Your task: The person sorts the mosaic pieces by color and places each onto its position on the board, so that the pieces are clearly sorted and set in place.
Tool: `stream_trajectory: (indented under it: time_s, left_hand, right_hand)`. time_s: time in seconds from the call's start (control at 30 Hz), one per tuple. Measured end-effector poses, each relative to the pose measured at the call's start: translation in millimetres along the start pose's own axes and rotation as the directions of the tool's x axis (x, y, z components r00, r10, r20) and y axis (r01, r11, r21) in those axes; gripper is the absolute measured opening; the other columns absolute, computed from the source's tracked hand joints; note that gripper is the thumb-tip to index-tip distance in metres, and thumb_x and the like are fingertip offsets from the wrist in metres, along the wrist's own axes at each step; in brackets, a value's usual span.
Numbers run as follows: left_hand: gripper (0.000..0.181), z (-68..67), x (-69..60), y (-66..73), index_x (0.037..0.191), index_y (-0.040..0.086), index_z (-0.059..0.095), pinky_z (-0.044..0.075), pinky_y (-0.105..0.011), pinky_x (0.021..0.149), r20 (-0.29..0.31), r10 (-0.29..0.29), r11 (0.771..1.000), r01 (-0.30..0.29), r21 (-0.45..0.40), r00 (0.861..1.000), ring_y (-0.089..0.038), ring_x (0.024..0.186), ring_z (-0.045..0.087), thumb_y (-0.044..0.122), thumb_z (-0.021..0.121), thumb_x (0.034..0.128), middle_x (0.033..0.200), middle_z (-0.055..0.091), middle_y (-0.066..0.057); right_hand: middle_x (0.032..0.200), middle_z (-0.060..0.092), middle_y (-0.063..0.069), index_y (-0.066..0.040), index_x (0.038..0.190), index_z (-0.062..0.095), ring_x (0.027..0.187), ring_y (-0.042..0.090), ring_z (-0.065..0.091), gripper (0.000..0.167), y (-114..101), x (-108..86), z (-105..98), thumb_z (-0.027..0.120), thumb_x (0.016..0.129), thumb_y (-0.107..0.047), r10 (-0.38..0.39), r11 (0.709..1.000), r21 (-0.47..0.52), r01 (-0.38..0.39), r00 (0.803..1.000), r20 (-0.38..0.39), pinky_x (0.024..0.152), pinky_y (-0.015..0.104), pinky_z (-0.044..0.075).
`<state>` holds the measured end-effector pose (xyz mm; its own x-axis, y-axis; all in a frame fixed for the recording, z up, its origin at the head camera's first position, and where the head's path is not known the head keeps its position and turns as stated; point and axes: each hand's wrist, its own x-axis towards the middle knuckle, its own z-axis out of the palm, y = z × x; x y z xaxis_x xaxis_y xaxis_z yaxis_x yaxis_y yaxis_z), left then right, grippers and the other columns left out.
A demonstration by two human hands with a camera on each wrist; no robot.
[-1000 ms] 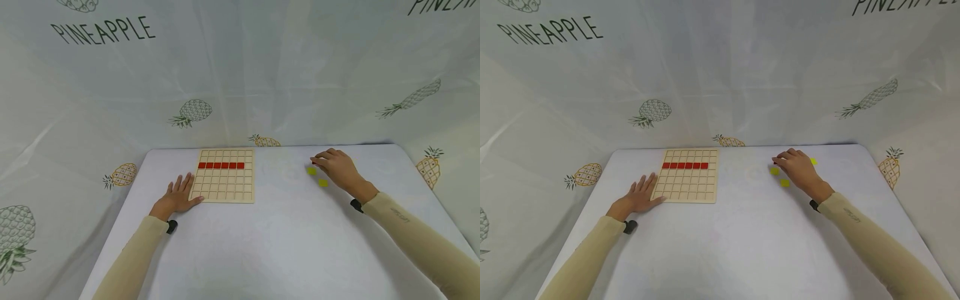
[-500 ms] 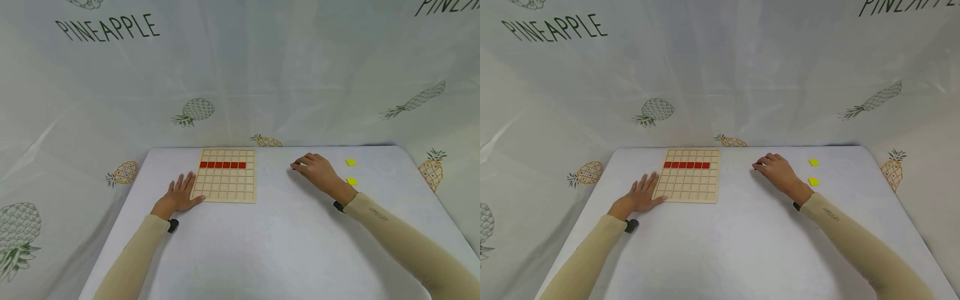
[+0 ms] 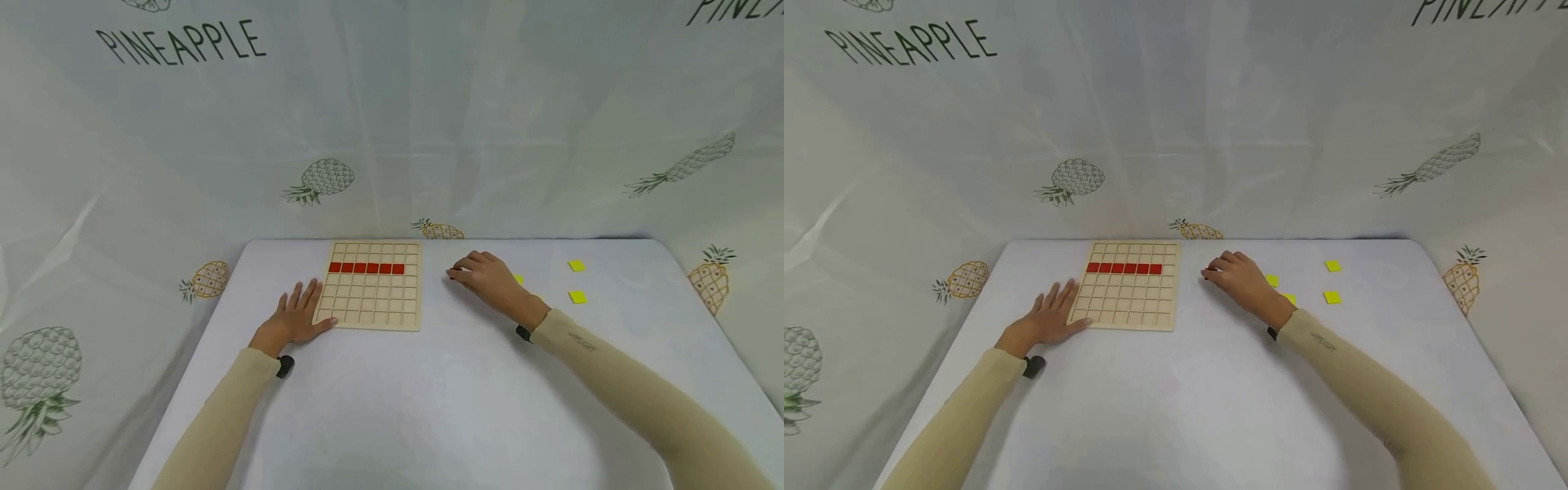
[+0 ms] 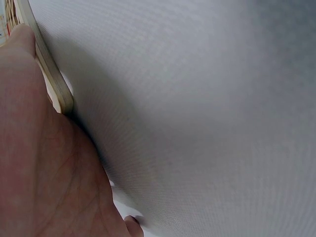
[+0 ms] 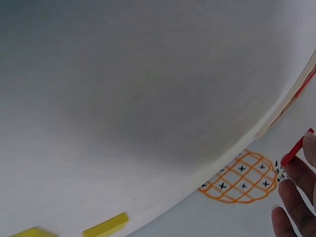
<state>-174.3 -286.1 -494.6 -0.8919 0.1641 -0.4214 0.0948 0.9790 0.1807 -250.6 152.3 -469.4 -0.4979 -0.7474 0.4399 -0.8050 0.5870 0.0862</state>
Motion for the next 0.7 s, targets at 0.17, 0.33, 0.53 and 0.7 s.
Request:
stream_trajectory:
  time_s: [0.17, 0.33, 0.53, 0.7]
  left_hand:
    - [0.101, -0.2, -0.3, 0.4, 0.168, 0.0, -0.005, -0.004, -0.067, 0.127, -0.004, 0.004, 1.0, -0.004, -0.004, 1.0, -0.046, 0.161, -0.013, 0.061, 0.046, 0.1068, 0.176, -0.013, -0.019]
    - [0.103, -4.8, -4.5, 3.7, 0.168, 0.0, -0.005, -0.004, -0.067, 0.127, 0.01, 0.005, 1.0, -0.005, -0.005, 1.0, -0.046, 0.161, -0.013, 0.066, 0.044, 0.106, 0.177, -0.013, -0.019]
    - [0.106, -8.3, -9.5, 6.8, 0.169, 0.001, -0.002, -0.005, -0.066, 0.127, 0.011, 0.009, 0.999, -0.008, -0.034, 1.0, -0.046, 0.161, -0.013, 0.073, 0.042, 0.1036, 0.177, -0.01, -0.018]
    - [0.103, -8.1, -9.4, 8.5, 0.169, 0.002, -0.006, -0.005, -0.065, 0.127, 0.024, -0.009, 1.0, 0.009, -0.01, 1.0, -0.044, 0.161, -0.014, 0.067, 0.043, 0.1057, 0.177, -0.013, -0.017]
  right_hand:
    - [0.106, 0.079, 0.005, -0.013, 0.113, 0.084, 0.101, 0.026, 0.07, 0.024, -6.5, 13.9, 7.4, 0.086, 0.089, -0.013, 0.019, 1.0, 0.018, -0.02, 1.0, 0.011, 0.089, 0.041, 0.059]
    - [0.107, 0.079, 0.004, -0.013, 0.114, 0.084, 0.102, 0.025, 0.07, 0.023, -12.8, 29.7, 15.6, 0.085, 0.091, -0.015, 0.027, 0.999, 0.017, -0.028, 0.999, 0.035, 0.09, 0.04, 0.059]
    - [0.108, 0.079, 0.003, -0.014, 0.116, 0.084, 0.103, 0.024, 0.069, 0.022, -19.8, 47.2, 24.3, 0.082, 0.093, -0.013, 0.063, 0.997, 0.036, -0.066, 0.994, 0.087, 0.092, 0.039, 0.058]
    - [0.109, 0.079, 0.004, -0.013, 0.118, 0.083, 0.105, 0.026, 0.069, 0.023, -24.5, 61.2, 29.3, 0.081, 0.095, -0.014, 0.117, 0.99, 0.059, -0.127, 0.981, 0.155, 0.095, 0.04, 0.057]
